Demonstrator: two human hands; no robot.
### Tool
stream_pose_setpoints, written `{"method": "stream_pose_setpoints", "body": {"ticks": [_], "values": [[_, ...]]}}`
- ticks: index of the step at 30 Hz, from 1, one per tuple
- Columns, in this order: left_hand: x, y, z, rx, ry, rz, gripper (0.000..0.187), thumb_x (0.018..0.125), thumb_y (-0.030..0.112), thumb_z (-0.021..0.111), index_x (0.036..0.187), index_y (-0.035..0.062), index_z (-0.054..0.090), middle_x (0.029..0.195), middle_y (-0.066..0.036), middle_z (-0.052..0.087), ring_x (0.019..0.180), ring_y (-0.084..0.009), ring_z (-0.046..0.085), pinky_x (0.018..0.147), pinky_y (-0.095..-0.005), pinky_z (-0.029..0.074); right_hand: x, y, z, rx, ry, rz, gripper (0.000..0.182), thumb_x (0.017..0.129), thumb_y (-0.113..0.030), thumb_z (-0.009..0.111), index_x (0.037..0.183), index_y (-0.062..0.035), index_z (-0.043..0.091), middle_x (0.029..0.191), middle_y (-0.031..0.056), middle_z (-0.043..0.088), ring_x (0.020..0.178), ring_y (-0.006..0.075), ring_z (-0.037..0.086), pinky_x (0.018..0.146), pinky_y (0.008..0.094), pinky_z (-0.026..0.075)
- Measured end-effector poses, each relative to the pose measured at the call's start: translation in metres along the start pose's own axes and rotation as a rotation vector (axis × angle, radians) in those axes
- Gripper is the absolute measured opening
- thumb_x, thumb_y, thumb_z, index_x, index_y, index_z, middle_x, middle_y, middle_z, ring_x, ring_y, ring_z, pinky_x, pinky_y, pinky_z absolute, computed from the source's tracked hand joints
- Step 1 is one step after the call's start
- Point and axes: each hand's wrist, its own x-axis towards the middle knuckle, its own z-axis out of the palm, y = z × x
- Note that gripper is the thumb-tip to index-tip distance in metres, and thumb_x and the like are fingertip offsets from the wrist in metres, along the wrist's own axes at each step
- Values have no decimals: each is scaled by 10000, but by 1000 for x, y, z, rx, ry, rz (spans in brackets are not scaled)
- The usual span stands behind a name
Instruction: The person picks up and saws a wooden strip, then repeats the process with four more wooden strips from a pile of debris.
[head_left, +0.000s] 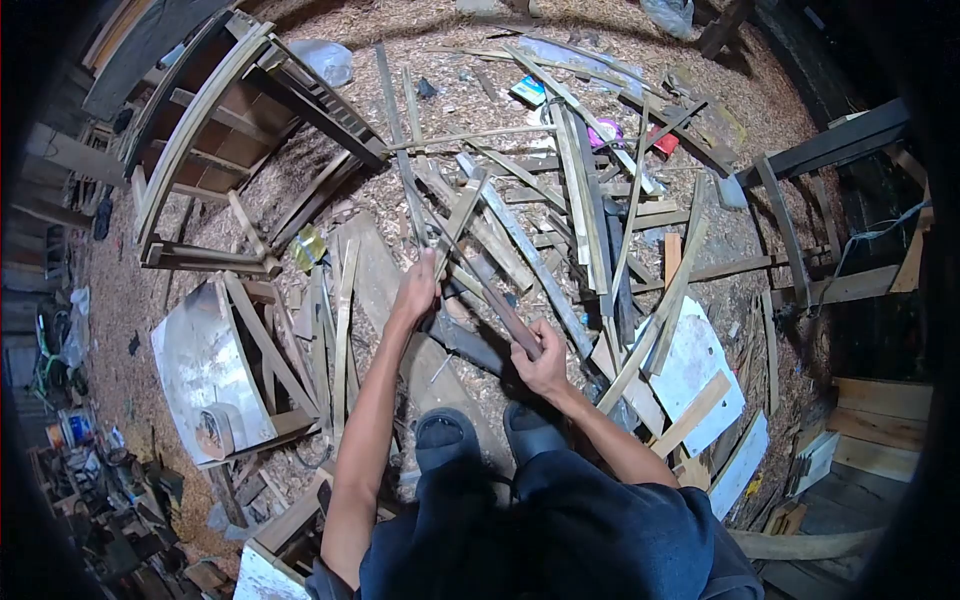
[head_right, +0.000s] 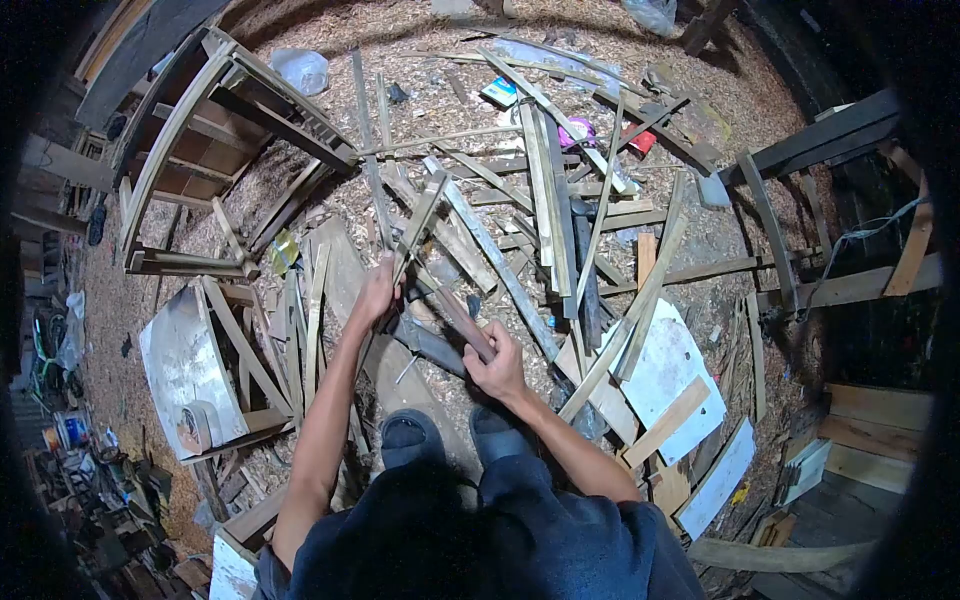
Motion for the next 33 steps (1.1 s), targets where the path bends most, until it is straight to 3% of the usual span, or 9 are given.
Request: {"method": "stream_pose_setpoints", "body": {"ticks": [2,5,9,12,14,19,23,31,33], "values": [[9,-7,3,168,8,75,758,985,530,191,752,-73,586,674,-257,593,738,-420,601,754,-468,436,5,4,-4,-95,-30,-26,258,720,-171,665,766,-29,454,542,71,432,480,148,386,465,322,350],[13,-3,7,297,95,166,732,991,497,208,802,-89,604,712,-293,597,779,-450,602,772,-477,434,7,3,-6,-131,-32,-19,246,724,-163,656,769,-28,456,546,83,441,489,160,401,478,330,367],[13,18,6,341,56,220,682,973,483,257,850,-90,606,770,-302,608,784,-443,608,785,-463,443,10,-2,-8,-110,-24,25,245,723,-159,651,771,-24,452,558,108,463,496,179,424,496,345,387],[23,36,2,245,-134,242,485,858,383,500,996,-68,611,921,-294,633,868,-376,633,808,-418,467,17,-4,-9,-146,-6,38,246,725,-157,648,780,-13,457,575,135,483,506,201,446,509,358,397],[31,37,3,250,-139,268,458,831,344,550,1040,-60,604,936,-291,635,904,-372,632,822,-414,471,26,-6,-8,-139,26,-20,247,728,-157,646,793,1,468,593,158,499,519,219,468,524,371,410],[65,46,-2,586,-214,210,647,807,254,595,1269,-143,376,1066,-336,595,1032,-426,593,904,-432,465,44,-16,-18,-204,12,69,243,735,-158,641,806,15,485,613,175,516,536,225,493,547,377,432],[74,37,-3,643,-198,338,599,826,223,546,1208,-187,335,1016,-367,584,1021,-453,580,893,-448,465,49,-16,-16,-172,10,87,243,734,-157,635,802,18,480,631,181,526,552,234,499,559,380,435],[70,46,-5,840,-185,275,439,823,266,599,1083,-37,418,964,-336,596,938,-456,592,820,-506,472,58,-25,-8,-236,-58,179,250,726,-153,623,802,19,459,647,217,523,570,346,527,576,426,435],[77,35,-3,790,-119,410,429,831,264,610,1096,-6,409,994,-283,611,936,-444,608,1053,-679,97,63,-26,-8,-259,-47,161,250,730,-160,617,810,13,457,642,233,508,567,384,522,569,441,431]]}}
